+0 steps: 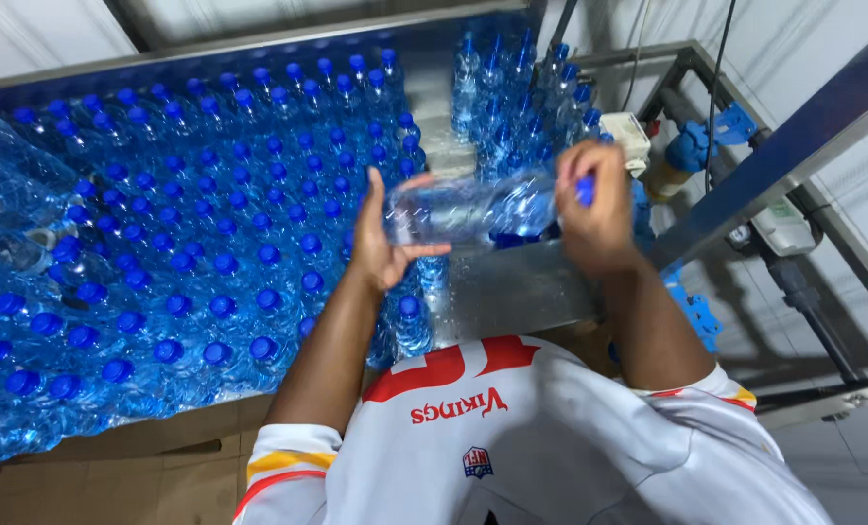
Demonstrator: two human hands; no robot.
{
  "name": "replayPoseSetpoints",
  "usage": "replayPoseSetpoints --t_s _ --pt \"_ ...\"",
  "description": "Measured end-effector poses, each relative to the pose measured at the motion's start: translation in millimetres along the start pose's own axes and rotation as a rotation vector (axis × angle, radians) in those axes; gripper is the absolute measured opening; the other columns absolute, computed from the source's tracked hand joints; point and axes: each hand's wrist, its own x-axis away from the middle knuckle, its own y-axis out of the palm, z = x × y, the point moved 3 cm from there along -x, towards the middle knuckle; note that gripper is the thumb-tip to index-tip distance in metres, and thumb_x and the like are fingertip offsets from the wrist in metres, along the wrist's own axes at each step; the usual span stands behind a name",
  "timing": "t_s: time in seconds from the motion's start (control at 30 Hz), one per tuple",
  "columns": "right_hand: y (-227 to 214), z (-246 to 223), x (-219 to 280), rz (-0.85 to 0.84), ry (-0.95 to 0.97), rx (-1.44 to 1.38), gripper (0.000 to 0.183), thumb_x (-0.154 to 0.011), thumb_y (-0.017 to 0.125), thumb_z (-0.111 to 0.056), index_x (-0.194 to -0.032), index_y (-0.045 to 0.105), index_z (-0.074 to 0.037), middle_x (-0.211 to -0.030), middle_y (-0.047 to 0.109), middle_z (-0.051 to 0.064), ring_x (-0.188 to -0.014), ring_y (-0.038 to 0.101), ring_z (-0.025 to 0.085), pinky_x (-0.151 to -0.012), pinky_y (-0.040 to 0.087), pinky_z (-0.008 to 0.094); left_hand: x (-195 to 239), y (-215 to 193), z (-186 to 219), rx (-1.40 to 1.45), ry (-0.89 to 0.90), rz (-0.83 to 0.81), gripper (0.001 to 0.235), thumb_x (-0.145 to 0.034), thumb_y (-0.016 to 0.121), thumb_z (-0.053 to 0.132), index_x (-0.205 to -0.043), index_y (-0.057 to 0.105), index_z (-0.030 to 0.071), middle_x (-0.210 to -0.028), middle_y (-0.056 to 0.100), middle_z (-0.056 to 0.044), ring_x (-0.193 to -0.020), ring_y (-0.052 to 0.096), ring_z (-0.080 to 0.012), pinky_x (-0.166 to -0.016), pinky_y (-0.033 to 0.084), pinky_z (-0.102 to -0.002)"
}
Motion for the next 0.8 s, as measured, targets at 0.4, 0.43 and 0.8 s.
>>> replayPoseSetpoints --t_s 0.4,0.43,0.8 --pt "76.8 63.0 -9.2 -0.442 0.770 -1.039 0.056 -0.111 0.056 -0.044 -0.157 0.048 -0.013 -0.129 0.062 0.011 -0.090 0.077 0.023 -0.062 0.075 0.040 39.1 -11.0 36.8 -0.778 0.836 0.102 0.043 -0.107 0.065 0.043 -0.132 0.071 0.008 -0.122 0.074 -0.018 -0.123 0.068 -0.0375 -0.113 0.051 -0.049" --pt "72.5 59.4 -12.1 -0.449 0.597 -0.988 0.056 -0.110 0.052 -0.026 -0.162 0.039 -0.008 -0.149 0.046 0.025 -0.108 0.071 0.032 -0.089 0.065 0.053 28.3 -32.0 29.1 -0.449 0.551 0.224 0.056 -0.105 0.067 0.055 -0.137 0.063 0.010 -0.130 0.067 -0.016 -0.116 0.071 -0.0375 -0.092 0.063 -0.046" --pt "103.2 117.1 -23.6 0.072 -1.092 0.129 0.053 -0.112 0.038 -0.043 -0.118 0.083 -0.016 -0.089 0.072 0.008 -0.071 0.066 0.027 -0.070 0.058 0.043 29.9 -43.6 6.3 -0.121 0.122 0.327 0.046 -0.107 0.068 0.043 -0.128 0.062 0.002 -0.095 0.069 -0.023 -0.049 0.071 -0.0294 -0.024 0.045 -0.020"
